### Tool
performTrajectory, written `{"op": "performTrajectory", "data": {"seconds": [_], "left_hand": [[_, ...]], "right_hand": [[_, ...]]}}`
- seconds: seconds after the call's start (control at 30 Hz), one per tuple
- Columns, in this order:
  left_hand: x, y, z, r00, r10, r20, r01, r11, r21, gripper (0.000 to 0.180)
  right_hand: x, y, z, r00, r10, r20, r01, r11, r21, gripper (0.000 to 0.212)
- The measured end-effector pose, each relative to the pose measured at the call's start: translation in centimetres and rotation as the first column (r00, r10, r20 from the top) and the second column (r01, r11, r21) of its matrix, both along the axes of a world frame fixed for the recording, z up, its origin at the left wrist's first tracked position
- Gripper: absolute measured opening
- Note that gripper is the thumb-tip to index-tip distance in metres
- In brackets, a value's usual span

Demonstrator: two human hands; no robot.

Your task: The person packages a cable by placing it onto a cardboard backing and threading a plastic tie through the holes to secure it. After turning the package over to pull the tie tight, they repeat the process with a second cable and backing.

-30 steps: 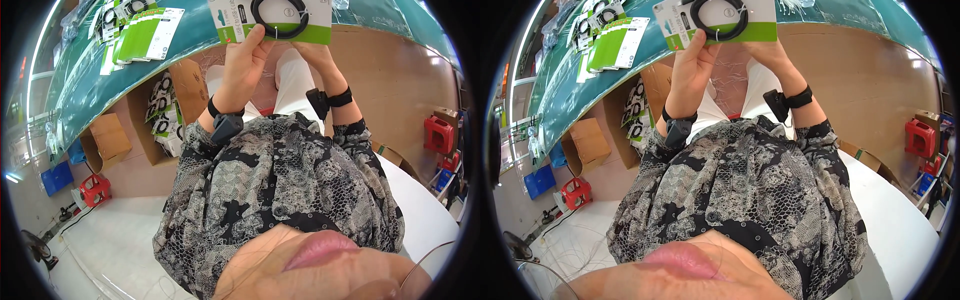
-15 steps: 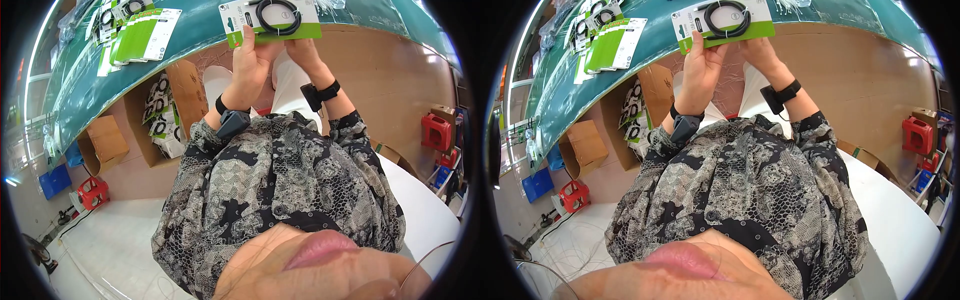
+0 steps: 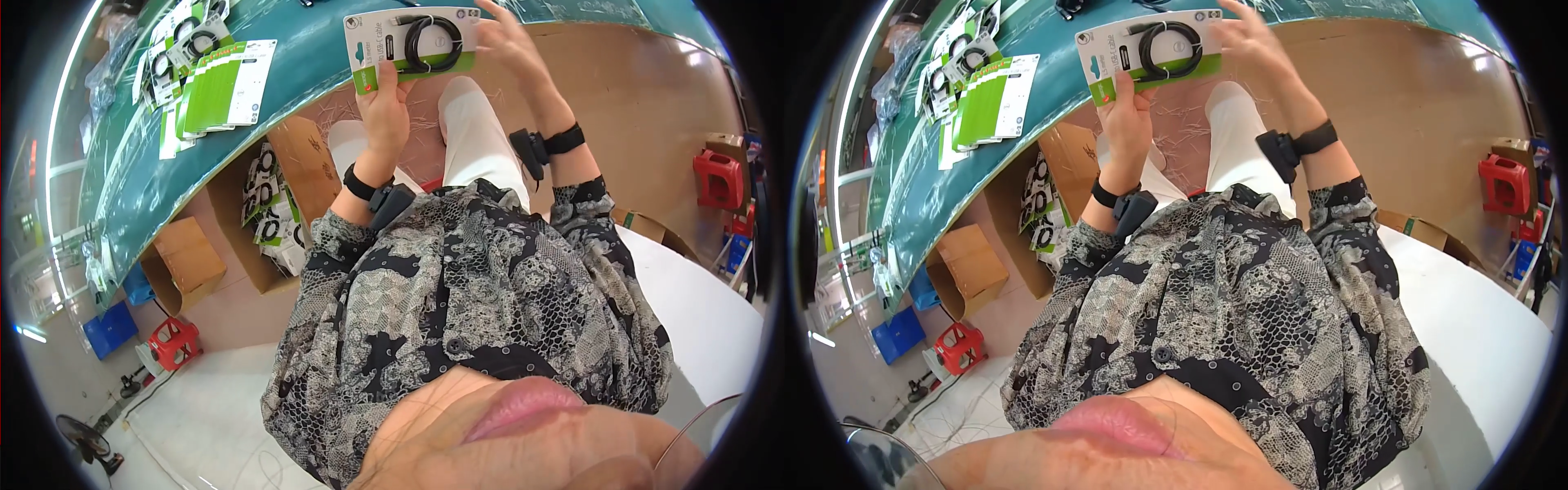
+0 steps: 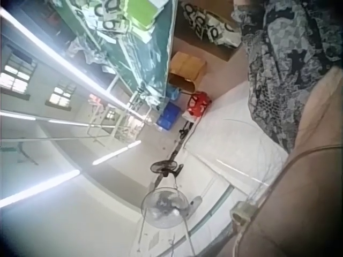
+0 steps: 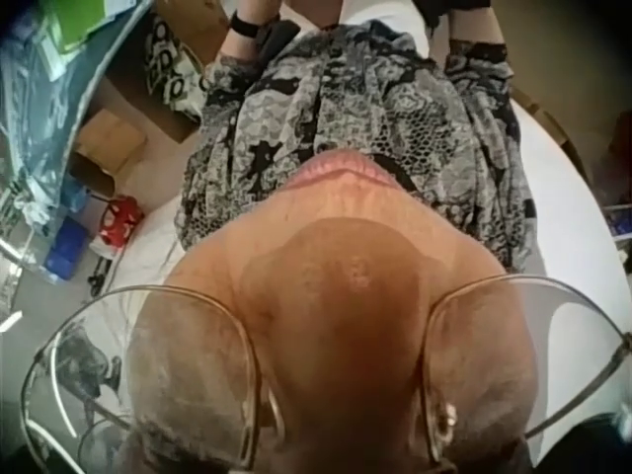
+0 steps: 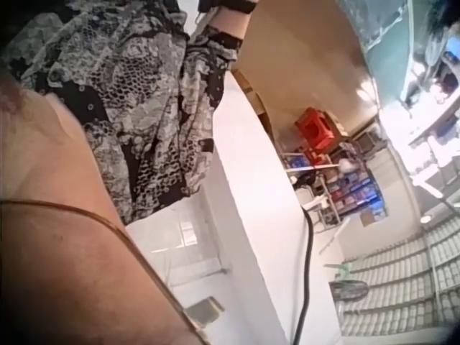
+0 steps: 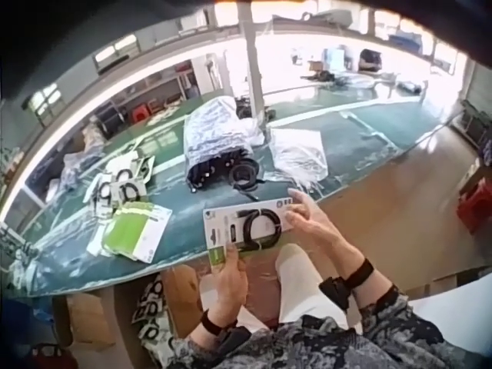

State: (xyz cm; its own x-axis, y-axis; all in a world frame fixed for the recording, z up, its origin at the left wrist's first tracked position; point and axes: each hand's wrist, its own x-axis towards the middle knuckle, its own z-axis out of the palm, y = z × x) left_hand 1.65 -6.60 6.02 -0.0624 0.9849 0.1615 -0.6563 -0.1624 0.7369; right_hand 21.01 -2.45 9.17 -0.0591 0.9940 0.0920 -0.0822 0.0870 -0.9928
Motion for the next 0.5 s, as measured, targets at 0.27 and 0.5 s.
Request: {"op": "performTrajectory", "data": {"seconds": [0.27, 0.5], "left_hand": [[-1.1, 0.8, 0.5, 0.999, -0.01, -0.037, 0.007, 0.998, -0.064, 0.031], [-0.4, 2.4, -0.5, 0.983, -0.116, 0.142, 0.12, 0.993, -0.016, 0.037]], "right_hand": [[-0.2, 1.2, -1.7, 0.773, -0.267, 0.575, -0.061, 0.871, 0.488, 0.073], [-1.3, 1.9, -1.6, 0.787, -0.31, 0.533, 0.077, 0.907, 0.414, 0.066]]}}
